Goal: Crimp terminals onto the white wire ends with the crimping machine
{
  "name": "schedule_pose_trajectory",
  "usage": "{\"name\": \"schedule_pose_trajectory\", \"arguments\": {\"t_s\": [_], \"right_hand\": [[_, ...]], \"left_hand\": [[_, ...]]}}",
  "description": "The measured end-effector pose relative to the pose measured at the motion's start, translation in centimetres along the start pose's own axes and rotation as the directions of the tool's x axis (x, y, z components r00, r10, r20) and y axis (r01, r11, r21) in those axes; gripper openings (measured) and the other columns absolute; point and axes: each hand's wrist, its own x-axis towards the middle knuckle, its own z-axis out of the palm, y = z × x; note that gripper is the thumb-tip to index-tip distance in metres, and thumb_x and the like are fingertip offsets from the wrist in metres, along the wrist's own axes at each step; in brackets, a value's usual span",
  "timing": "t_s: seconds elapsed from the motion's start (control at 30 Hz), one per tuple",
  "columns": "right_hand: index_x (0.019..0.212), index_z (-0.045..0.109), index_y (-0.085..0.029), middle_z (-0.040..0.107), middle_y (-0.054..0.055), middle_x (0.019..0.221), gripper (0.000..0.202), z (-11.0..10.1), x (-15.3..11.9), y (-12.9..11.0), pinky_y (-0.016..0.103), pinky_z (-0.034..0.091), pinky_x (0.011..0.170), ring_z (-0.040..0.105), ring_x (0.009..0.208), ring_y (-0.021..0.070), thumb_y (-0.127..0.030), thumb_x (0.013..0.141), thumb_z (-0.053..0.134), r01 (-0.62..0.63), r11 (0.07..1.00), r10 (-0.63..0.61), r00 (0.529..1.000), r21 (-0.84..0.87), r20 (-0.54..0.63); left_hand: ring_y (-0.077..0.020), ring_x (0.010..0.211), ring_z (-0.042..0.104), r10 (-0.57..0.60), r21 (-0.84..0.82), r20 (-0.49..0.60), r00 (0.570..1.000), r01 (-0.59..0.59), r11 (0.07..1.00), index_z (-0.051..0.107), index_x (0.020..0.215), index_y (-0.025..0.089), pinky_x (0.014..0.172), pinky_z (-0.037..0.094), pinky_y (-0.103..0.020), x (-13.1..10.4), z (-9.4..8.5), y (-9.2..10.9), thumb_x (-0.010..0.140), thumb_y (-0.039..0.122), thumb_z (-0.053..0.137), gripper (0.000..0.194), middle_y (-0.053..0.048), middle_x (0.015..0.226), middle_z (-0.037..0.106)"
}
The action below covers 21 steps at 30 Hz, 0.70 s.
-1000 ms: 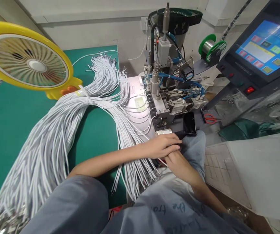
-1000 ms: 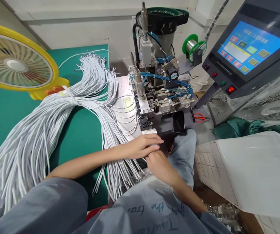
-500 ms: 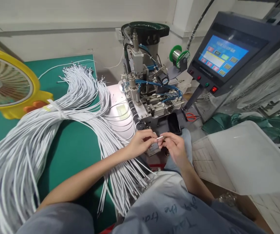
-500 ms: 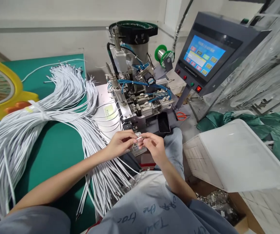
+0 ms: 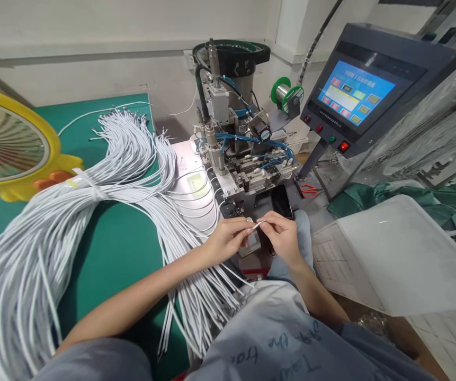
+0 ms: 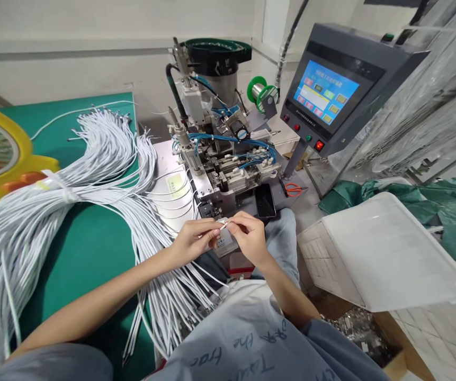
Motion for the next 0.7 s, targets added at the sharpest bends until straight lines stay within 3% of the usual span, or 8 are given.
{"name": "schedule_pose_trajectory", "arguments": {"t_s": [0.13, 0.27, 0.4, 0.53, 0.6, 0.7], "right_hand": [[0.072, 0.068, -0.017, 0.043, -0.003, 0.054, 0.017, -0.8, 0.5, -0.7, 0.024, 0.033, 0.048, 0.039, 0.049, 0.0090, -0.022, 0.082, 0.056, 0.084, 0.962, -0.075, 0.996, -0.258, 0.045], [0.065, 0.067, -0.016, 0.032, -0.006, 0.047, 0.019, -0.6, 0.5, -0.6, 0.024, 0.030, 0.046, 0.033, 0.045, 0.0085, -0.022, 0.080, 0.056, 0.091, 0.973, -0.087, 0.996, -0.211, 0.028], [0.063, 0.067, -0.017, 0.041, -0.003, 0.050, 0.024, 0.9, -0.3, -0.2, 0.026, 0.030, 0.046, 0.036, 0.048, 0.0102, -0.028, 0.081, 0.057, 0.014, 0.993, -0.028, 0.992, -0.118, -0.120], [0.070, 0.070, -0.018, 0.046, -0.001, 0.053, 0.022, 2.1, -1.0, -0.1, 0.026, 0.031, 0.047, 0.038, 0.049, 0.0110, -0.026, 0.083, 0.055, 0.047, 0.977, -0.093, 0.972, -0.209, -0.216], [0.071, 0.070, -0.017, 0.048, -0.001, 0.054, 0.021, 2.0, -0.9, -0.2, 0.026, 0.032, 0.047, 0.038, 0.049, 0.0108, -0.026, 0.083, 0.054, 0.049, 0.974, -0.096, 0.973, -0.221, -0.209], [0.073, 0.070, -0.017, 0.051, 0.000, 0.057, 0.022, 1.0, -0.3, -0.5, 0.025, 0.034, 0.047, 0.041, 0.051, 0.0110, -0.028, 0.083, 0.054, -0.009, 0.990, -0.003, 0.997, -0.144, -0.083]], "left_hand": [[-0.0100, 0.059, 0.050, 0.082, 0.171, 0.019, 0.996, -0.084, 0.982, 0.066, 0.102, 0.014, 0.055, 0.040, -0.020, 0.1, -0.1, -0.6, 0.091, 0.017, 0.043, 0.025, -0.002, 0.064, 0.054], [-0.0102, 0.062, 0.051, 0.113, 0.151, -0.030, 0.993, -0.107, 0.983, 0.067, 0.095, 0.014, 0.056, 0.041, -0.020, 0.2, 0.2, -0.5, 0.089, 0.017, 0.047, 0.021, -0.004, 0.068, 0.057], [-0.0092, 0.057, 0.051, 0.092, 0.109, -0.136, 0.986, -0.078, 0.991, 0.068, 0.085, 0.014, 0.053, 0.041, -0.020, 0.1, 0.8, 0.0, 0.086, 0.020, 0.053, 0.016, -0.002, 0.062, 0.058], [-0.0086, 0.056, 0.051, 0.106, 0.116, -0.180, 0.978, -0.086, 0.990, 0.067, 0.084, 0.013, 0.052, 0.040, -0.019, -0.1, 1.1, 0.0, 0.085, 0.018, 0.055, 0.013, -0.001, 0.061, 0.057], [-0.0085, 0.056, 0.050, 0.141, 0.168, -0.178, 0.974, -0.111, 0.980, 0.066, 0.085, 0.013, 0.052, 0.040, -0.019, -0.2, 1.0, -0.3, 0.085, 0.018, 0.054, 0.013, -0.001, 0.062, 0.057], [-0.0091, 0.056, 0.049, 0.249, 0.332, -0.118, 0.961, -0.198, 0.922, 0.064, 0.091, 0.013, 0.051, 0.038, -0.020, -0.1, 0.4, -0.9, 0.087, 0.016, 0.050, 0.015, -0.002, 0.064, 0.056]]}}
